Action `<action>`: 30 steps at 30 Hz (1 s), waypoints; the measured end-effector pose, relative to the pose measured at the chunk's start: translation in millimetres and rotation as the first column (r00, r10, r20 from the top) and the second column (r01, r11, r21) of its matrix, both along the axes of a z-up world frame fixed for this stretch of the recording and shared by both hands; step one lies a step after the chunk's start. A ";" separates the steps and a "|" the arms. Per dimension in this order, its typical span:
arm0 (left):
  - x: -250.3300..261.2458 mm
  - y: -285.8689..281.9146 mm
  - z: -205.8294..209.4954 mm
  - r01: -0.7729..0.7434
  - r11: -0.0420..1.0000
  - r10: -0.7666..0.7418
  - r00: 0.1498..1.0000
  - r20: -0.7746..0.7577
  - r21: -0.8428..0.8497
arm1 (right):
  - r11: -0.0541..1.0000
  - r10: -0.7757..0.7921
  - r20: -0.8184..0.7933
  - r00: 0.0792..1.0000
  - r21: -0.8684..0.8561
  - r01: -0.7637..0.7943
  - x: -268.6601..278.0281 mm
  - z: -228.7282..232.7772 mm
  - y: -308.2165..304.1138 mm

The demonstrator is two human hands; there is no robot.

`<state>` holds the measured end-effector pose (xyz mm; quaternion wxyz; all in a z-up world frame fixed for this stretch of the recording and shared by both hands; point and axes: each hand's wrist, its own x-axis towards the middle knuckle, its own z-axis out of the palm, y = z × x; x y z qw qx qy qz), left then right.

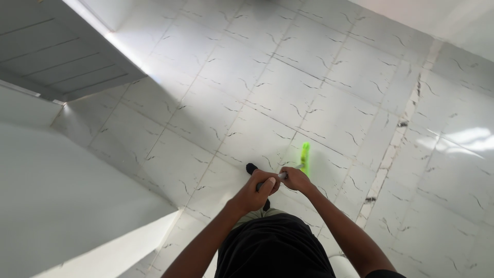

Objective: Sweeping a tiled floor using a broom.

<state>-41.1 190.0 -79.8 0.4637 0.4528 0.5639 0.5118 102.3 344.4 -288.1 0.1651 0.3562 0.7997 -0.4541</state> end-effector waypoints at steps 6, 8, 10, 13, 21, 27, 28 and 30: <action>29.1 19.6 -39.9 -0.157 0.976 0.184 0.967 -0.176 0.154 | 1.000 -0.017 -0.067 0.998 0.021 0.019 8.9 -59.8 8.3; 36.1 30.0 -34.8 -0.101 0.977 0.141 0.967 -0.212 0.187 | 0.717 -0.503 -0.004 0.864 -0.561 0.414 1.9 -153.6 1.1; 34.9 42.5 -23.9 -0.048 0.974 0.103 0.964 -0.247 0.219 | 0.029 -0.757 0.324 0.568 -0.851 0.524 -17.3 -181.8 -1.0; 18.2 64.7 -3.6 0.164 0.985 -0.174 0.949 -0.262 -0.060 | 0.098 -0.711 0.301 0.636 -0.852 0.514 -69.9 -124.1 3.1; -59.0 122.2 95.2 0.178 0.980 -0.194 0.950 -0.246 -0.088 | 0.994 -0.092 -0.384 0.919 -0.085 0.064 -147.3 59.0 49.7; -94.0 126.9 99.4 0.303 0.950 -0.301 0.953 -0.041 0.070 | 0.997 0.018 -0.212 0.977 -0.068 -0.033 -126.9 67.9 86.6; -91.7 131.5 89.5 0.307 0.949 -0.305 0.952 -0.038 0.071 | 0.997 0.014 -0.209 0.978 -0.067 -0.029 -119.1 74.2 95.5; -87.8 139.6 68.8 0.173 0.970 -0.175 0.985 -0.002 0.169 | 0.995 0.090 -0.007 0.996 -0.032 -0.090 -105.0 85.8 112.2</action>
